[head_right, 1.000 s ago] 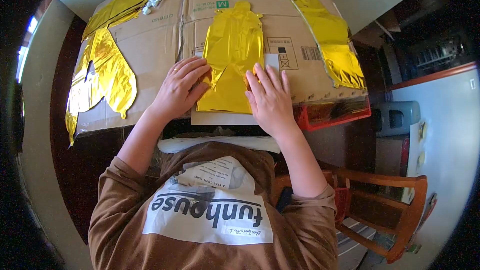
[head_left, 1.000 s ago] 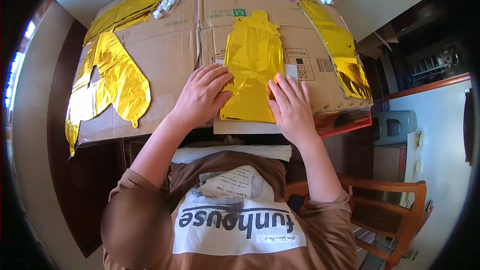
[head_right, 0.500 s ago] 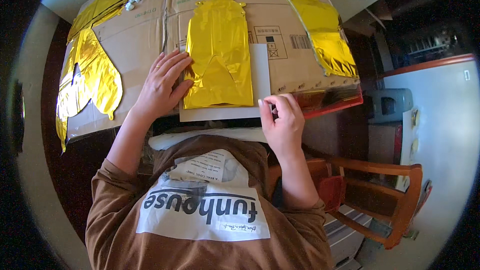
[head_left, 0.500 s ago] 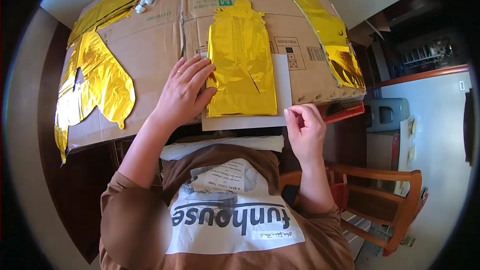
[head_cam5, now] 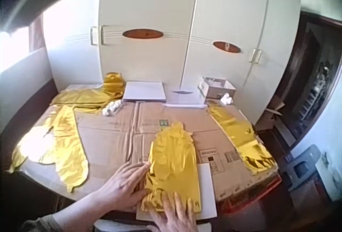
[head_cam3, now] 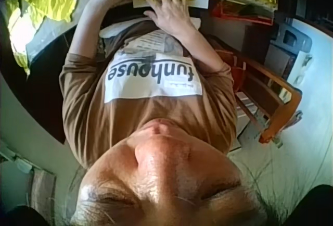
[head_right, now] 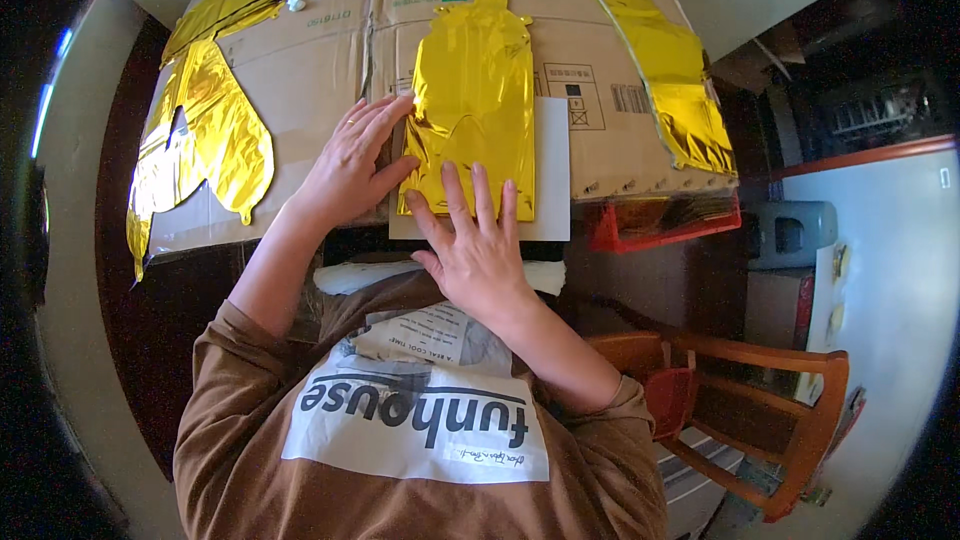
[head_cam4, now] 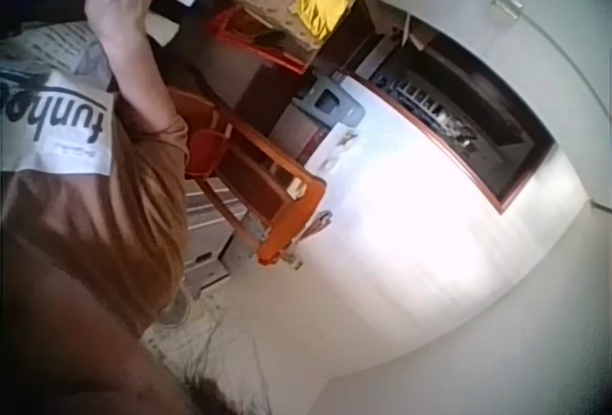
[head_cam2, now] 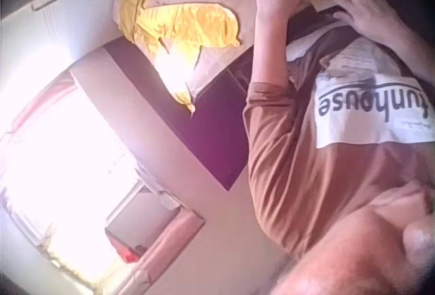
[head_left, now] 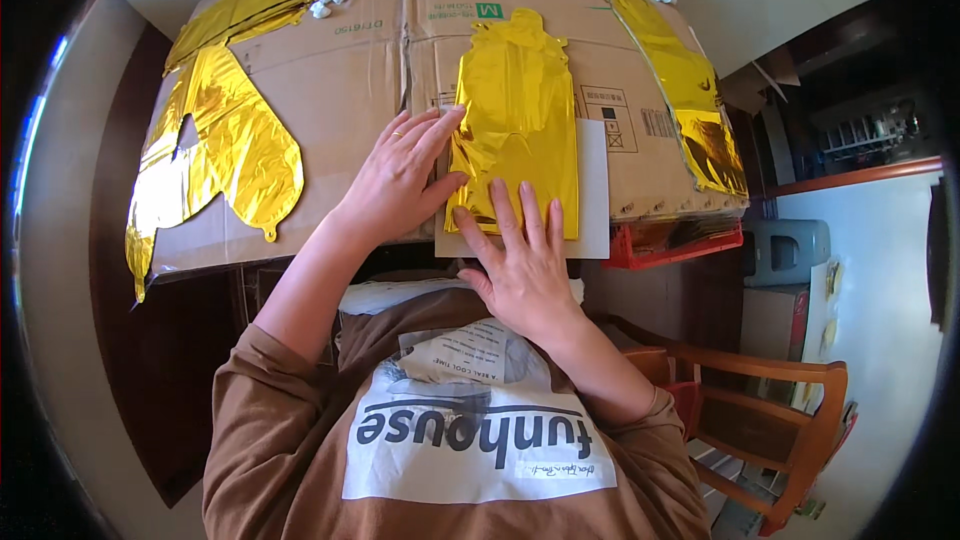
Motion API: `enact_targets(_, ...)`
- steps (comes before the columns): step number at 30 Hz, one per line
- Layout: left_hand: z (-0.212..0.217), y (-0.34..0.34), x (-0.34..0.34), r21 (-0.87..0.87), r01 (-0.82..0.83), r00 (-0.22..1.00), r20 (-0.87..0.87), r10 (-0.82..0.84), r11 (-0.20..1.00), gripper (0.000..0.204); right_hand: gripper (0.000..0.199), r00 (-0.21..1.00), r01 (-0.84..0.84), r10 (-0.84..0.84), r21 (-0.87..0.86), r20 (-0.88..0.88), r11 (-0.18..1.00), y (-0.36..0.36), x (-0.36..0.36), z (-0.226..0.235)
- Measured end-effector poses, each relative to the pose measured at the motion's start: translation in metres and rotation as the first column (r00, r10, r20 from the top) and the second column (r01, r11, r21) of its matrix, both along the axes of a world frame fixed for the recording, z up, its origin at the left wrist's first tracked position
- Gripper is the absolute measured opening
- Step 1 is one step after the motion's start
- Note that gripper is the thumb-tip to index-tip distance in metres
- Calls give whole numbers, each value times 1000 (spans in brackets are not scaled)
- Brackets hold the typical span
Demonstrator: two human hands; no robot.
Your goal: Folding and organizing gold-colored foil letter balloons on a cardboard surface.
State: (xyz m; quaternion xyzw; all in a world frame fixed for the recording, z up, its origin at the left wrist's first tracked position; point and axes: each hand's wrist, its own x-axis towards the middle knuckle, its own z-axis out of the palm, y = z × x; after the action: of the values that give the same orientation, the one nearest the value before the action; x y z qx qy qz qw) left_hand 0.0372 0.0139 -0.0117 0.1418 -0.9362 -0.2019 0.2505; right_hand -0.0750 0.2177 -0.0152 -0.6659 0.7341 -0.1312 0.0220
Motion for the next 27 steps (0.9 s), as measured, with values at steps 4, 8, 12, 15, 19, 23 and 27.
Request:
enact_targets(4,5,-5,0,-98,25,998,68,-19,995,64,75,999,37,-37,5,-35,999,1,3,-2)
enact_targets(8,4,-8,0,-151,37,996,89,-24,988,58,77,999,27,-27,27,-17,999,1,3,-1)
enact_targets(12,8,-9,3,-165,63,988,148,-38,984,61,79,1000,15,-14,52,-23,999,0,1,3)
enact_targets(15,15,-8,7,-195,89,981,189,-52,977,63,78,1000,4,-3,59,-22,998,2,-1,4)
enact_targets(19,15,-11,9,-201,109,958,282,-49,973,69,80,1000,-3,4,49,-12,999,2,-1,3)
enact_targets(23,13,-15,6,-244,90,974,223,-35,966,68,80,999,-8,9,25,-38,1000,2,-1,1)
enact_targets(27,20,-3,3,-225,86,992,109,-62,971,59,77,1000,-10,11,45,-18,999,2,-2,2)
